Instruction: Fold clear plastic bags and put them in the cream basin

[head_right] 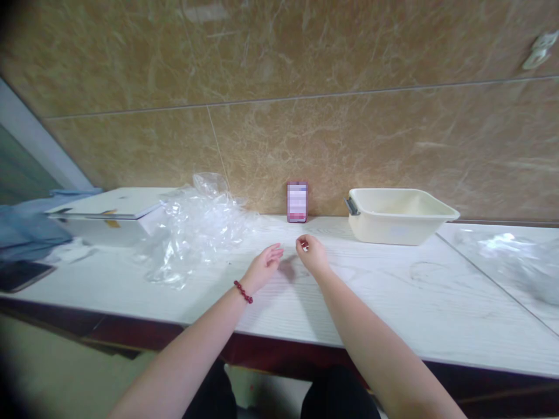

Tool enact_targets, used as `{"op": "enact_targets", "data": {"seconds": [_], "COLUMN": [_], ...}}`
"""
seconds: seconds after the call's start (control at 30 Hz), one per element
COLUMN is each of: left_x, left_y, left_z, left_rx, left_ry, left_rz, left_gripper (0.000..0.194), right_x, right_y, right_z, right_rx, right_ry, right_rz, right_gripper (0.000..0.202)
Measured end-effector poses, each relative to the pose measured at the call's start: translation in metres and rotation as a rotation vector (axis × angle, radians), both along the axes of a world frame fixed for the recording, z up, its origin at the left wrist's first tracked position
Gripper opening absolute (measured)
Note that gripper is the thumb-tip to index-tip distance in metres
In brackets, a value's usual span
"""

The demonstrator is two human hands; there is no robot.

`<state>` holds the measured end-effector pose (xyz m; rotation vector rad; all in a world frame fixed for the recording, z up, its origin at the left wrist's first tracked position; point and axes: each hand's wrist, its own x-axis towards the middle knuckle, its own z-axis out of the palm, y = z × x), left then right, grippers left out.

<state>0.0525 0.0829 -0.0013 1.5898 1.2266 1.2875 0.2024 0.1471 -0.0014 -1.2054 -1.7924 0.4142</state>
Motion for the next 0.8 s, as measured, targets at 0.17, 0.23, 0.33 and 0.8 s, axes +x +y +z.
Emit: {"op": "enact_targets", "data": {"seconds": [0.17, 0.23, 0.33, 0.8], "left_x": [-0.027, -0.043, -0.07, -0.187], "left_y": [-0.002, -0.002, -0.003, -0.005], "left_z": [0.007, 0.008, 0.012, 0.044], "left_rx": [0.084, 0.122, 0.179, 0.164], "left_ry": [0.191, 0.278, 0.491, 1.398], "left_rz": [0.091, 0.19, 0.346, 0.529], "left_gripper": [0.034, 0.036, 0.039, 0.047], "right_x": [0.003, 0.004, 0.007, 0.008], "right_y": [0.001, 0.0, -0.004, 0.002], "right_z": [0.001, 0.002, 0.004, -0.005], "right_rx": [-0.068, -0.104, -0.136, -0.115], "right_ry": [-0.011, -0.011, -0.008, 0.005], "right_rz": [-0.034, -0.03, -0.025, -0.003], "right_gripper": [0.016, 0.016, 0.017, 0.017]}}
